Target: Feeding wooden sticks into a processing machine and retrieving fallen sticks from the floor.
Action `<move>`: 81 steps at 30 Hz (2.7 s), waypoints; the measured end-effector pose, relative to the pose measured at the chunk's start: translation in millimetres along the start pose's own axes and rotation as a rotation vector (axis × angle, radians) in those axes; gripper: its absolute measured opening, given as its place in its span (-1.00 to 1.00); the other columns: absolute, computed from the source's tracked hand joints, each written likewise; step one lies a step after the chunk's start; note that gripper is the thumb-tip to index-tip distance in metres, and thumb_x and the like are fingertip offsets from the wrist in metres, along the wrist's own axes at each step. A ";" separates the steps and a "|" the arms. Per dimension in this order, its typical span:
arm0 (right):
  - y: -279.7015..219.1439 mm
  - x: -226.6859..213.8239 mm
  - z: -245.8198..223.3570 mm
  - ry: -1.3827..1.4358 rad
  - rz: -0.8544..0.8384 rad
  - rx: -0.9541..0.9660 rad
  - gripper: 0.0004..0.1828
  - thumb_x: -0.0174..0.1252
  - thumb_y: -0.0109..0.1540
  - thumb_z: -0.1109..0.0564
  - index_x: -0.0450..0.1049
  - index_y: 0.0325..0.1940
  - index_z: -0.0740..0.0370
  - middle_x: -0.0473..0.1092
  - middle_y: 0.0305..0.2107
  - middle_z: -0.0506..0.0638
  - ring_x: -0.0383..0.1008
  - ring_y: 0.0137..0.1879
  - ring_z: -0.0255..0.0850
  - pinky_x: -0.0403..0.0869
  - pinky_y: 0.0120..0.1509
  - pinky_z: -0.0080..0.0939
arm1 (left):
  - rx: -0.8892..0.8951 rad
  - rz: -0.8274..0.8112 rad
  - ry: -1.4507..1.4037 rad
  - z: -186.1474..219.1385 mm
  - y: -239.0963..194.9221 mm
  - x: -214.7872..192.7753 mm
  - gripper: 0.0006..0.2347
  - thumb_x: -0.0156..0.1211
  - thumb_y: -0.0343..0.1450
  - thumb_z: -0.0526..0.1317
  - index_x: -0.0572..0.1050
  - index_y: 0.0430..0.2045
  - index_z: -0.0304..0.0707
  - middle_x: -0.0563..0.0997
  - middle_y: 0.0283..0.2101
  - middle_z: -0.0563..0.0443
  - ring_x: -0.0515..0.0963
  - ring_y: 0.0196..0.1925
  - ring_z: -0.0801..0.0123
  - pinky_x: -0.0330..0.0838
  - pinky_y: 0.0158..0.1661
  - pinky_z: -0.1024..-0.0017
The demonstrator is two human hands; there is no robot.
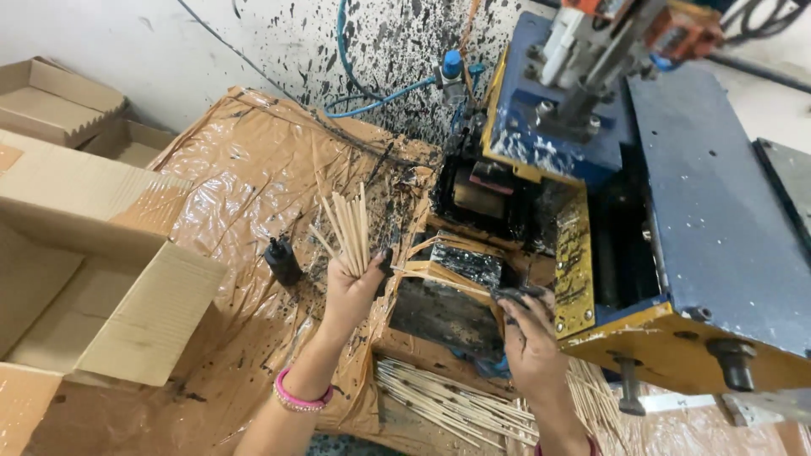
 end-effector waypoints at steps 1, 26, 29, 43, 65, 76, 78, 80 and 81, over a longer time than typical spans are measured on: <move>-0.4 0.2 1.7 0.001 0.007 0.007 -0.67 0.10 0.27 0.25 0.55 0.11 0.30 0.49 0.06 0.15 0.52 0.15 -0.03 0.49 0.12 -0.18 | -0.002 -0.010 0.001 2.2 -0.6 1.2 -0.75 0.14 0.45 -0.42 0.37 -0.69 -0.24 0.31 -0.67 0.32 0.22 -0.65 0.70 0.01 -0.61 0.58; -4.7 4.4 4.2 0.082 0.119 -0.178 -0.65 0.06 0.24 0.33 0.49 0.12 0.31 0.48 0.06 0.12 0.52 0.12 -0.07 0.49 0.16 -0.10 | 0.331 0.001 0.152 -11.2 -48.5 -4.8 -0.79 0.14 0.48 -0.42 0.36 -0.59 -0.24 0.43 -0.54 0.14 0.39 -0.53 0.58 0.22 -0.50 0.56; -24.5 -10.0 -13.2 0.009 0.026 -0.034 -0.68 0.17 0.21 0.28 0.57 0.05 0.26 0.57 -0.03 0.07 0.63 -0.05 -0.15 0.57 -0.03 -0.20 | 0.321 0.076 0.212 -9.3 -77.9 -28.8 -0.87 0.11 0.50 -0.41 0.44 -0.48 -0.36 0.50 -0.45 0.04 0.46 -0.44 0.51 0.34 -0.41 0.52; -70.1 -39.9 -35.3 -0.058 0.403 -0.389 -0.84 0.29 0.14 0.30 0.62 -0.22 0.15 0.59 -0.23 -0.01 0.52 0.08 -0.04 0.34 0.16 -0.09 | 0.165 0.036 0.829 53.1 -89.9 -11.9 -0.91 0.19 0.37 -0.37 0.61 -0.55 -0.30 0.55 -0.62 0.01 0.55 -0.60 0.36 0.39 -0.53 0.46; -63.0 -30.2 -29.3 -0.040 0.219 -0.301 -0.77 0.19 0.14 0.29 0.59 -0.12 0.20 0.58 -0.16 0.07 0.53 0.19 0.01 0.44 0.29 -0.05 | 0.188 0.101 0.135 11.2 -90.6 -40.7 -0.93 0.15 0.45 -0.47 0.44 -0.43 -0.38 0.52 -0.40 0.07 0.48 -0.44 0.51 0.37 -0.46 0.56; -46.1 -34.9 -19.5 -0.113 0.179 -0.223 -0.67 0.19 0.07 0.28 0.62 -0.09 0.16 0.58 -0.16 0.10 0.55 0.08 0.05 0.48 0.15 -0.10 | -0.095 0.073 -0.047 16.2 -53.5 -12.9 -0.88 0.20 0.44 -0.45 0.50 -0.52 -0.29 0.46 -0.59 0.19 0.35 -0.60 0.65 0.15 -0.60 0.64; -31.8 -24.9 -8.4 -0.070 0.058 -0.062 -0.70 0.24 0.12 0.26 0.64 -0.06 0.20 0.62 -0.16 0.08 0.62 -0.17 -0.12 0.42 -0.04 -0.09 | -0.123 0.020 0.035 15.8 -33.9 -7.5 -0.81 0.18 0.46 -0.41 0.47 -0.61 -0.24 0.41 -0.66 0.20 0.28 -0.68 0.64 0.06 -0.66 0.61; -10.7 -10.9 2.1 -0.051 0.084 -0.085 -0.70 0.19 0.18 0.29 0.63 -0.02 0.19 0.59 -0.10 0.12 0.62 -0.10 -0.09 0.48 0.00 -0.15 | -0.165 0.028 0.076 10.0 -16.0 -5.1 -0.80 0.17 0.47 -0.39 0.47 -0.61 -0.23 0.41 -0.66 0.22 0.28 -0.67 0.65 0.08 -0.65 0.60; 0.8 -4.9 6.9 -0.033 0.107 -0.112 -0.70 0.15 0.24 0.31 0.63 0.02 0.18 0.56 -0.04 0.16 0.62 -0.02 -0.07 0.54 0.03 -0.21 | -0.206 0.042 0.117 5.6 -6.4 -4.1 -0.80 0.16 0.48 -0.38 0.47 -0.62 -0.22 0.40 -0.65 0.23 0.27 -0.66 0.65 0.10 -0.64 0.59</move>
Point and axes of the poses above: each hand's wrist, its own y-axis towards the middle knuckle, its own x-axis out of the palm, z = x × y, the point moved 7 cm from there along y, towards the middle knuckle
